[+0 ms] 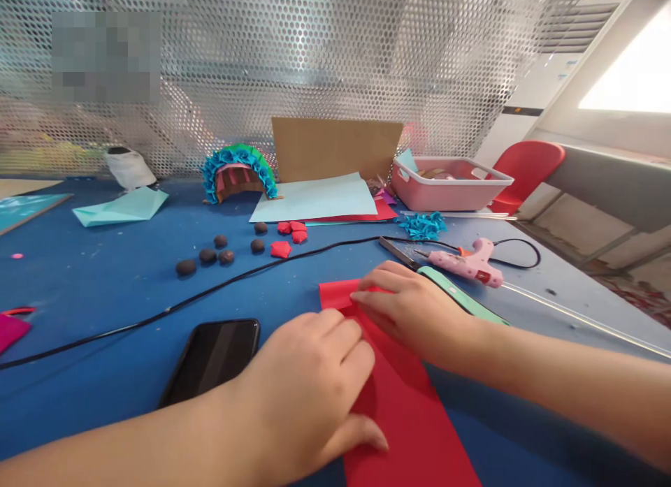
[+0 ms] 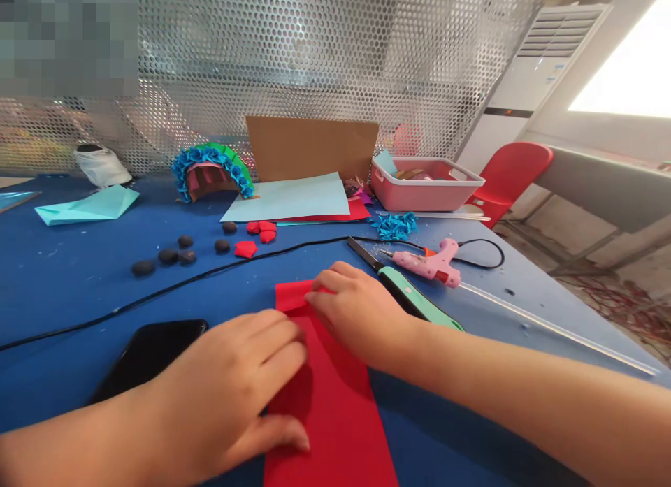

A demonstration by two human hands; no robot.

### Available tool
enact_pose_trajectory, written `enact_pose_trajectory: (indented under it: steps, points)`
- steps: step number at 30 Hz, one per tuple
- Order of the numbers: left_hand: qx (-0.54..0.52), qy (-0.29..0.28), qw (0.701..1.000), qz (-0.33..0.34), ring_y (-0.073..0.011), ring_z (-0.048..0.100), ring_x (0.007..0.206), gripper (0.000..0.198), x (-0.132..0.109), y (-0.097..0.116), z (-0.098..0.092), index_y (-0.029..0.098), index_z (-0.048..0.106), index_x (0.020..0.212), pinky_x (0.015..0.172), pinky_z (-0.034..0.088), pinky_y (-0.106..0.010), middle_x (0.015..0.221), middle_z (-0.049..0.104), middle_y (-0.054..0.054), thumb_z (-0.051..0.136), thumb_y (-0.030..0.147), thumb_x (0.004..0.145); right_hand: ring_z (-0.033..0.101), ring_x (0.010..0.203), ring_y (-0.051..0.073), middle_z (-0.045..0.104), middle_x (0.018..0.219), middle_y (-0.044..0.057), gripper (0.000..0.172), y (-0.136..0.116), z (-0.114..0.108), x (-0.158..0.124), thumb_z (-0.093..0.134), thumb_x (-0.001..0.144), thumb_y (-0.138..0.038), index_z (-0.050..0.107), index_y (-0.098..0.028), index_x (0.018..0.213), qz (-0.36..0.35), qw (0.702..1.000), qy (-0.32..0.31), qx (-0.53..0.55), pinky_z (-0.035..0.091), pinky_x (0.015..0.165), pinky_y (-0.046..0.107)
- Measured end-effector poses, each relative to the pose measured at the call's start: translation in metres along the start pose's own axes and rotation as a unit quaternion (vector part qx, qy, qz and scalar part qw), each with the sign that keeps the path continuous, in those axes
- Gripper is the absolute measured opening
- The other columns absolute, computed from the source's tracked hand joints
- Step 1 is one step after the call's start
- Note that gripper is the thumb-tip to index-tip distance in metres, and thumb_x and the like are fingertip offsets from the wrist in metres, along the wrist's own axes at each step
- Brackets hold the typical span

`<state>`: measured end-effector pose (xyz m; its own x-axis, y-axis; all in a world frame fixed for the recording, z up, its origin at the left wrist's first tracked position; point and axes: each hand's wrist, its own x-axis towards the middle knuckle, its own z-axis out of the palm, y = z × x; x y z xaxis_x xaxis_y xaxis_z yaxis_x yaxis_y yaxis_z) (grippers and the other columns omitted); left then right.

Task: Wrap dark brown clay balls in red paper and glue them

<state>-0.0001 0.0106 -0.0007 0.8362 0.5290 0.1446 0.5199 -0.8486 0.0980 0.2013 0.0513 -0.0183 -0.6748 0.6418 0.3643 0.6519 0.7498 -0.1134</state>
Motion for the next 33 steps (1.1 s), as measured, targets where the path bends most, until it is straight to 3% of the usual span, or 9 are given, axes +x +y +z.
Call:
enact_pose_trajectory:
  steps: [2, 4, 6, 8, 13, 23, 33]
  points:
    - [0.036, 0.016, 0.998, -0.051, -0.036, 0.065, 0.094, 0.067, 0.003, -0.008, -0.004, 0.011, 0.065, 0.095, 0.081, 0.054, -0.05, 0.101, 0.07, -0.018, 0.068, 0.07, 0.064, 0.057, 0.08, 0.017, 0.068, 0.087, 0.008, 0.022, -0.003, 0.005, -0.004, 0.049, 0.091, -0.013, 0.071, -0.018, 0.09, -0.013, 0.999, 0.01, -0.031, 0.051, 0.072, 0.029]
    - [0.04, 0.019, 0.995, -0.087, -0.0422, 0.056, 0.114, 0.091, 0.005, -0.019, -0.004, 0.007, 0.059, 0.114, 0.093, 0.048, -0.056, 0.122, 0.062, -0.025, 0.068, 0.075, 0.055, 0.056, 0.08, 0.017, 0.067, 0.086, 0.009, 0.023, -0.003, 0.01, -0.006, 0.048, 0.091, -0.012, 0.07, -0.017, 0.09, -0.019, 0.998, 0.02, -0.053, 0.052, 0.072, 0.03]
    - [-0.002, -0.001, 0.995, -0.099, -0.0417, 0.042, 0.132, 0.109, 0.004, -0.031, -0.002, 0.006, 0.044, 0.134, 0.104, 0.039, -0.057, 0.142, 0.046, -0.027, 0.063, 0.079, 0.056, 0.056, 0.081, 0.018, 0.067, 0.086, 0.009, 0.025, -0.002, 0.014, -0.007, 0.045, 0.091, -0.011, 0.069, -0.015, 0.09, -0.023, 0.998, 0.027, -0.059, 0.052, 0.073, 0.031]
    - [-0.056, -0.026, 0.992, -0.107, -0.0378, 0.034, 0.139, 0.114, 0.004, -0.041, 0.003, 0.008, 0.031, 0.142, 0.109, 0.035, -0.056, 0.15, 0.036, -0.025, 0.058, 0.082, 0.059, 0.056, 0.08, 0.018, 0.067, 0.087, 0.009, 0.025, -0.002, 0.016, -0.008, 0.045, 0.092, -0.011, 0.069, -0.015, 0.089, -0.03, 0.997, 0.032, -0.061, 0.053, 0.072, 0.031]
    - [-0.12, -0.051, 0.985, -0.114, -0.0354, 0.035, 0.139, 0.11, 0.005, -0.049, 0.01, 0.013, 0.027, 0.142, 0.108, 0.036, -0.055, 0.152, 0.035, -0.022, 0.057, 0.081, 0.062, 0.058, 0.082, 0.019, 0.067, 0.09, 0.01, 0.023, -0.003, 0.017, -0.011, 0.046, 0.092, -0.012, 0.069, -0.014, 0.093, -0.047, 0.996, 0.043, -0.061, 0.055, 0.074, 0.033]
    - [-0.178, -0.081, 0.973, -0.124, -0.0373, 0.034, 0.139, 0.085, 0.008, -0.045, 0.005, 0.018, 0.039, 0.128, 0.107, 0.037, -0.057, 0.153, 0.032, -0.022, 0.064, 0.072, 0.067, 0.062, 0.091, 0.022, 0.068, 0.093, 0.011, 0.025, -0.001, 0.016, -0.017, 0.044, 0.091, -0.015, 0.068, -0.012, 0.096, -0.05, 0.997, 0.056, -0.036, 0.058, 0.078, 0.036]
    - [-0.141, -0.131, 0.973, -0.129, -0.0349, 0.02, 0.145, 0.098, 0.006, -0.044, 0.004, 0.011, 0.026, 0.143, 0.111, 0.03, -0.056, 0.156, 0.02, -0.023, 0.053, 0.074, 0.074, 0.062, 0.093, 0.023, 0.07, 0.096, 0.013, 0.027, -0.004, 0.015, -0.018, 0.047, 0.09, -0.015, 0.07, -0.009, 0.103, -0.066, 0.995, 0.065, -0.047, 0.059, 0.081, 0.037]
